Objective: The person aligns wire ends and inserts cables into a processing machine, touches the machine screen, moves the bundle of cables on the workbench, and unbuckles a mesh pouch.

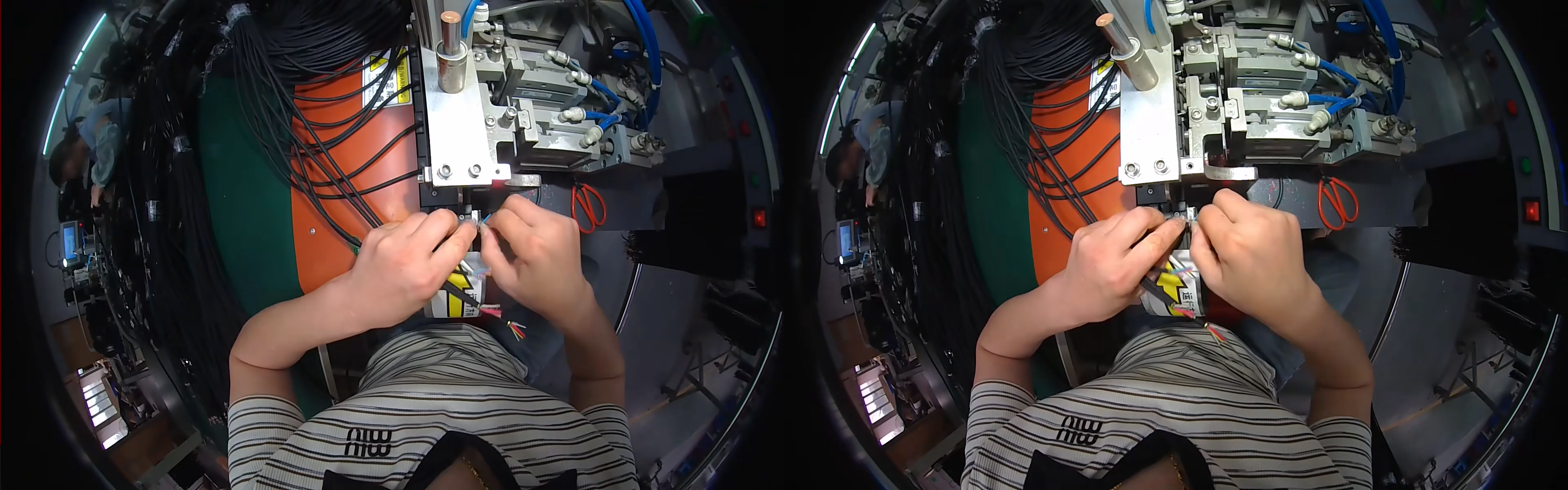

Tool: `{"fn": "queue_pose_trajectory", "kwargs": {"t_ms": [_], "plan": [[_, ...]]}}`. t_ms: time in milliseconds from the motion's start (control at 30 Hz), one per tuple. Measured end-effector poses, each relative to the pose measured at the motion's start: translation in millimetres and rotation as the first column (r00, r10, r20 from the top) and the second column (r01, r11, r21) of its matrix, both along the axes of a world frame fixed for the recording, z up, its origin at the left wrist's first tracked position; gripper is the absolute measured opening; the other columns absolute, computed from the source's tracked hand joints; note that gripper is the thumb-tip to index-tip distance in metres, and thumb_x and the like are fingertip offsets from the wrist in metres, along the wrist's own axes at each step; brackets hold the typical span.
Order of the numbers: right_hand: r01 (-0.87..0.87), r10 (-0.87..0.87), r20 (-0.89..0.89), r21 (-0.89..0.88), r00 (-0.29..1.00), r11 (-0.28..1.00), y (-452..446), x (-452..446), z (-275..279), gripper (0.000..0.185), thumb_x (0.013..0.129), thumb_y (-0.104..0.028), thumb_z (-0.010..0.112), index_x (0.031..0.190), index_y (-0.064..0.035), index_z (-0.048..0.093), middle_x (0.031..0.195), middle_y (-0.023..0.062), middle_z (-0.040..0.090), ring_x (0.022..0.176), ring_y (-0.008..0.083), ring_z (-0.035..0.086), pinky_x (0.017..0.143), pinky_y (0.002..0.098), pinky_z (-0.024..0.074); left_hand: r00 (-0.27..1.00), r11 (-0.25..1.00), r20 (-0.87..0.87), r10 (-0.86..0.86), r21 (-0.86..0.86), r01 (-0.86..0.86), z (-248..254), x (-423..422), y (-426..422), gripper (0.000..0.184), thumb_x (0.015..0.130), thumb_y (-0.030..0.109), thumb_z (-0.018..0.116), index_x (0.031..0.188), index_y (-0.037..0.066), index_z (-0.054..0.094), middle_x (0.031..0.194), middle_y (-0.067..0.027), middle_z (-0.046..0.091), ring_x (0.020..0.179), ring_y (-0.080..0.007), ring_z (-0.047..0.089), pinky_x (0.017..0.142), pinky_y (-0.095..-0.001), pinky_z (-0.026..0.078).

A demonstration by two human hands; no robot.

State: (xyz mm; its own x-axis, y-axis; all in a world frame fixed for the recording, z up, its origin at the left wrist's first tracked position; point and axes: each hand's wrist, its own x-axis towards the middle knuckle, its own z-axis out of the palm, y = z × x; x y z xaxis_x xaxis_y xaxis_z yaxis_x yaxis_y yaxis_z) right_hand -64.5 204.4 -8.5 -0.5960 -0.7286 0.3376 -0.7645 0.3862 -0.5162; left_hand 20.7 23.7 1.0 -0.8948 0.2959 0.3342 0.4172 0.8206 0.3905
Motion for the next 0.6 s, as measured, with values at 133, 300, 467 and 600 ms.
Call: {"fn": "queue_pose_trajectory", "kwargs": {"t_ms": [133,300,467,600], "plan": [[0.031,-0.033,0.033,0.048,0.999,0.998,-3.3,0.8,-3.2,0.010,0.080,-0.010,0.064,0.073,-0.0040,0.059,0.070,0.0093,0.052,0.058,0.0293,0.058,0.049,0.0392,0.0458,0.999,0.999,0.009,-0.033,-0.026,0.033,-5.5,0.7,-3.9,0.054,0.061,0.006,0.069,0.113,-0.004,0.062,0.093,-0.0113,0.058,0.074,-0.0253,0.061,0.058,-0.0352,0.050],[0.026,-0.026,0.044,0.002,0.999,1.000,-2.4,1.2,-11.9,0.008,0.081,-0.009,0.065,0.077,-0.0035,0.059,0.073,0.0090,0.053,0.058,0.0278,0.059,0.050,0.0379,0.0462,0.999,0.998,0.013,-0.042,-0.038,0.043,-5.5,-3.0,-4.6,0.050,0.063,0.004,0.068,0.111,-0.007,0.061,0.090,-0.0123,0.058,0.073,-0.0265,0.060,0.059,-0.0351,0.050],[0.057,-0.053,0.090,-0.041,0.995,0.998,-0.3,7.1,-14.5,0.003,0.081,-0.001,0.064,0.083,-0.0010,0.062,0.077,0.0101,0.057,0.059,0.0301,0.058,0.052,0.0377,0.0448,0.997,0.997,-0.010,-0.072,0.000,0.072,-7.6,-3.1,-5.9,0.049,0.064,0.003,0.066,0.111,-0.007,0.061,0.090,-0.0129,0.057,0.074,-0.0269,0.060,0.061,-0.0349,0.051],[0.087,-0.081,0.102,-0.054,0.991,0.995,-1.5,10.1,-16.1,0.003,0.082,0.000,0.064,0.084,-0.0008,0.062,0.077,0.0104,0.057,0.060,0.0303,0.058,0.052,0.0375,0.0451,0.998,0.997,-0.003,-0.070,0.019,0.070,-7.9,-3.6,-7.0,0.048,0.064,0.002,0.066,0.111,-0.007,0.061,0.090,-0.0129,0.057,0.074,-0.0267,0.060,0.061,-0.0347,0.050]]}}
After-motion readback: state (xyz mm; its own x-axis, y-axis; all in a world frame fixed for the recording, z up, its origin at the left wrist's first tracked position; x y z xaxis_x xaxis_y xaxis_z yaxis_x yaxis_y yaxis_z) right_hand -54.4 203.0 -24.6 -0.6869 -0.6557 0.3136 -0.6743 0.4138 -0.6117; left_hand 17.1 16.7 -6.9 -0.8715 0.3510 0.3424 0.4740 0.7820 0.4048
